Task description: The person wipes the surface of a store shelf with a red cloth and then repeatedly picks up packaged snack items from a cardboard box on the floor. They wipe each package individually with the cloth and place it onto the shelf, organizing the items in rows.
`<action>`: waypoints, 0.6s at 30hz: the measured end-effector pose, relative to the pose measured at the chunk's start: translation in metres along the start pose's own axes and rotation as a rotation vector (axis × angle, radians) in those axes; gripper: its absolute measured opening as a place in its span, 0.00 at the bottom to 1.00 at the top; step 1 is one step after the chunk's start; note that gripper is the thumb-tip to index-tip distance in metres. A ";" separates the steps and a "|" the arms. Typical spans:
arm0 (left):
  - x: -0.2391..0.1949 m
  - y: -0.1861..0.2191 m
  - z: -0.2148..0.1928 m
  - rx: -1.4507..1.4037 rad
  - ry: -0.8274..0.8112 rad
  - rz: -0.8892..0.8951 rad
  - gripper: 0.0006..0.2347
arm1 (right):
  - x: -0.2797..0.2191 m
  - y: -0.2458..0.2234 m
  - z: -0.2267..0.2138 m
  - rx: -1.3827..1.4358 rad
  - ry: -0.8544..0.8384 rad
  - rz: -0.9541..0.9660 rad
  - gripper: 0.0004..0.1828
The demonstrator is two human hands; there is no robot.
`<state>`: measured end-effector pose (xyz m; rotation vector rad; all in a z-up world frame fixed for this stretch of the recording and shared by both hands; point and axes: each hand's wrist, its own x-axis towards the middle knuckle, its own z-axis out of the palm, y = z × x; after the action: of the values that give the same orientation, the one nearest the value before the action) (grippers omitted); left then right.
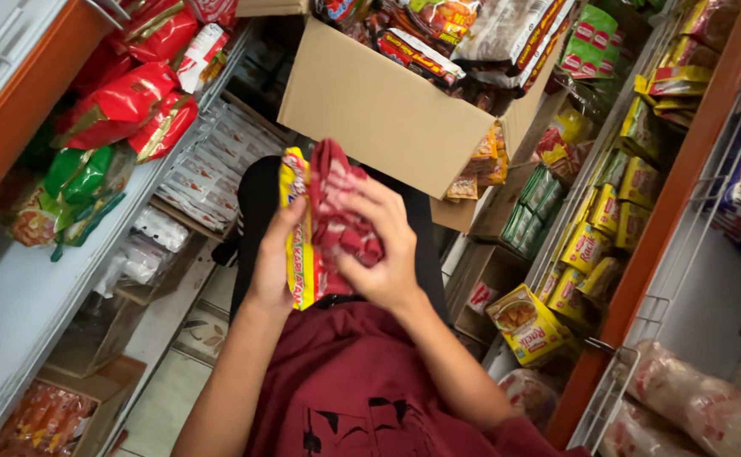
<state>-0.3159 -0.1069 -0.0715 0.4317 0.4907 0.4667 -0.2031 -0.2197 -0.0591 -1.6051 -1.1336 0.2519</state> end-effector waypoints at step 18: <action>-0.013 -0.037 -0.011 0.038 -0.079 0.076 0.20 | -0.009 -0.032 -0.022 -0.162 0.059 -0.120 0.31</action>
<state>-0.3202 -0.1407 -0.0942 0.5051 0.4082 0.5117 -0.2102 -0.2423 -0.0274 -1.6672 -1.2251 0.0339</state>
